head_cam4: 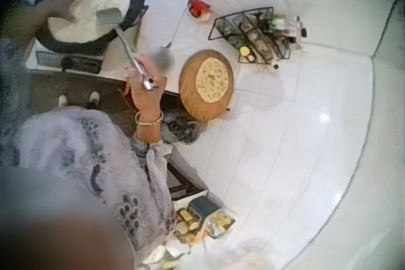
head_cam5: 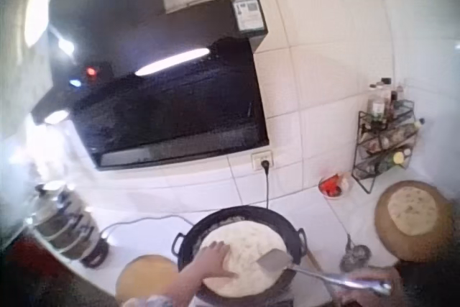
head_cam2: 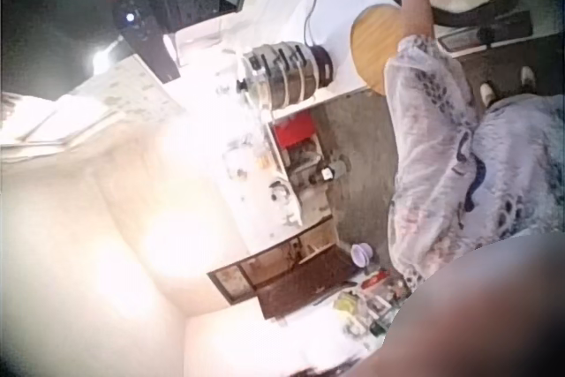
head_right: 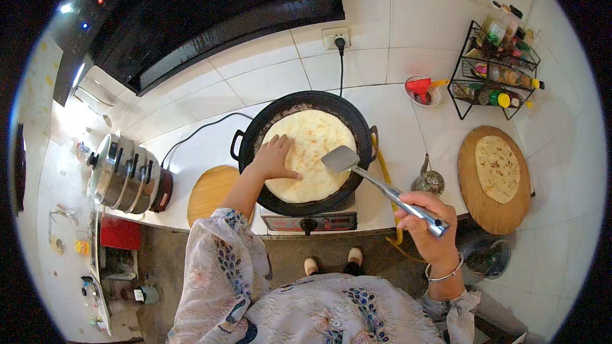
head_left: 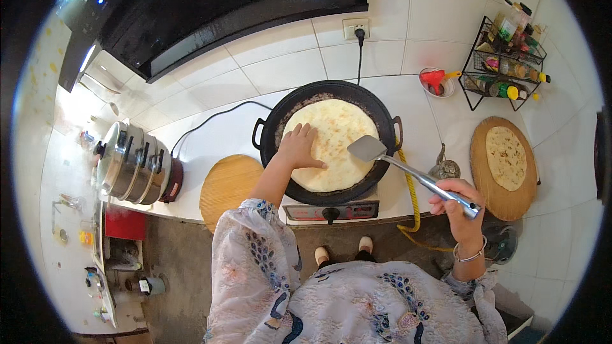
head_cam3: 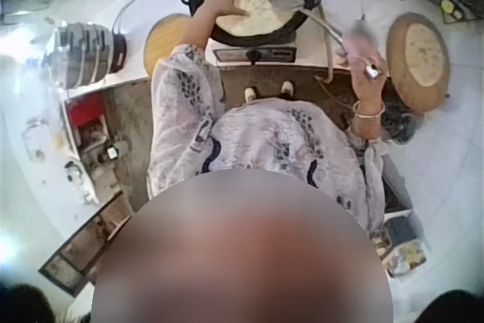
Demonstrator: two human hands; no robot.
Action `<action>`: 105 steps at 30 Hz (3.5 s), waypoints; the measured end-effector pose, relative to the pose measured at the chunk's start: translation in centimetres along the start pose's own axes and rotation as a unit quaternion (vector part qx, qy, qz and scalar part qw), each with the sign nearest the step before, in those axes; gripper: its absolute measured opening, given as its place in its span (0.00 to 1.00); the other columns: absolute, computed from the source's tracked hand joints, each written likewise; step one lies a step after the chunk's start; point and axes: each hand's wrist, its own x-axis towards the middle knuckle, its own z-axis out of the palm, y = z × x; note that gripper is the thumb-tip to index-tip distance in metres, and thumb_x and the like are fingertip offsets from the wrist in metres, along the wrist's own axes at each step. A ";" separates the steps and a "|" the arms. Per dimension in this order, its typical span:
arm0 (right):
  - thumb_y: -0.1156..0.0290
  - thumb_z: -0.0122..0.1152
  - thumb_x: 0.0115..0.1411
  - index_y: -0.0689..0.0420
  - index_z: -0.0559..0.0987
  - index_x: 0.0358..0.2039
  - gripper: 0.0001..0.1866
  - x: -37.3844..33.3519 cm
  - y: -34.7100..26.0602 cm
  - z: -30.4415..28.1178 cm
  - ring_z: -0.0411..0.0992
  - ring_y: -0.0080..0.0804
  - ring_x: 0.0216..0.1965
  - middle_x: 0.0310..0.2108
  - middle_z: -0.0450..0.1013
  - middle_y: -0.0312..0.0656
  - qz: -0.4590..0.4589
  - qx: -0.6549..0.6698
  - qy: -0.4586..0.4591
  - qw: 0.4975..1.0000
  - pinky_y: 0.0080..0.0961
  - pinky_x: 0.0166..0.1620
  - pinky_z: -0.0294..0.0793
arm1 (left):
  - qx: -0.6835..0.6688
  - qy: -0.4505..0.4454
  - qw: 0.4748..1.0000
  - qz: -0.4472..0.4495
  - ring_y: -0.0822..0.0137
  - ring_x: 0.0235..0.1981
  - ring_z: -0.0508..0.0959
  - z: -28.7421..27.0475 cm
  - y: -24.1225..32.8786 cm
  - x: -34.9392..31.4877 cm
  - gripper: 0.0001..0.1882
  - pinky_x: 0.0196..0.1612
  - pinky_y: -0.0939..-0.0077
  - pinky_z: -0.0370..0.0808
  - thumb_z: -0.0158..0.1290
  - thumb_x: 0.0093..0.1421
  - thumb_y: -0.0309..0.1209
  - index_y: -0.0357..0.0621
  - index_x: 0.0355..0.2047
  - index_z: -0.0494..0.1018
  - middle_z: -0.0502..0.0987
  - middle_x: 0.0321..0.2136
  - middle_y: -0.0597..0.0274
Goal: The person cooks a large flatbread on a portable electric stove in a kitchen. They use a metal spatula to press, lift, and flip the bread to ensure even cooking, while also adjusting the stove's heat control knob.
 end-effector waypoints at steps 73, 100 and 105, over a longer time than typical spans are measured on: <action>0.72 0.58 0.58 0.63 0.77 0.42 0.12 1.0 4.3 9.0 0.74 0.22 0.32 0.34 0.75 0.39 -0.067 -0.031 0.121 0.990 0.20 0.37 0.75 | -0.068 0.406 0.908 0.084 0.55 0.31 0.71 -9.5 2.8 -9.0 0.04 0.35 0.62 0.68 0.56 0.48 0.27 0.44 0.20 0.72 0.71 0.23 0.58; 0.68 0.60 0.59 0.64 0.77 0.39 0.13 -4.0 -3.5 6.0 0.74 0.21 0.27 0.26 0.75 0.39 0.016 -0.073 0.113 0.991 0.17 0.31 0.74 | -0.169 0.222 0.957 -0.082 0.54 0.30 0.78 -6.2 -1.1 -5.9 0.12 0.35 0.59 0.73 0.54 0.56 0.39 0.42 0.29 0.77 0.77 0.25 0.54; 0.68 0.61 0.58 0.64 0.77 0.36 0.12 -2.8 -4.4 6.1 0.68 0.16 0.23 0.24 0.73 0.36 0.016 -0.099 0.069 0.993 0.15 0.26 0.67 | 0.000 0.159 0.987 0.028 0.58 0.38 0.76 -0.6 -2.2 -0.3 0.10 0.41 0.62 0.72 0.54 0.52 0.36 0.44 0.29 0.78 0.78 0.32 0.57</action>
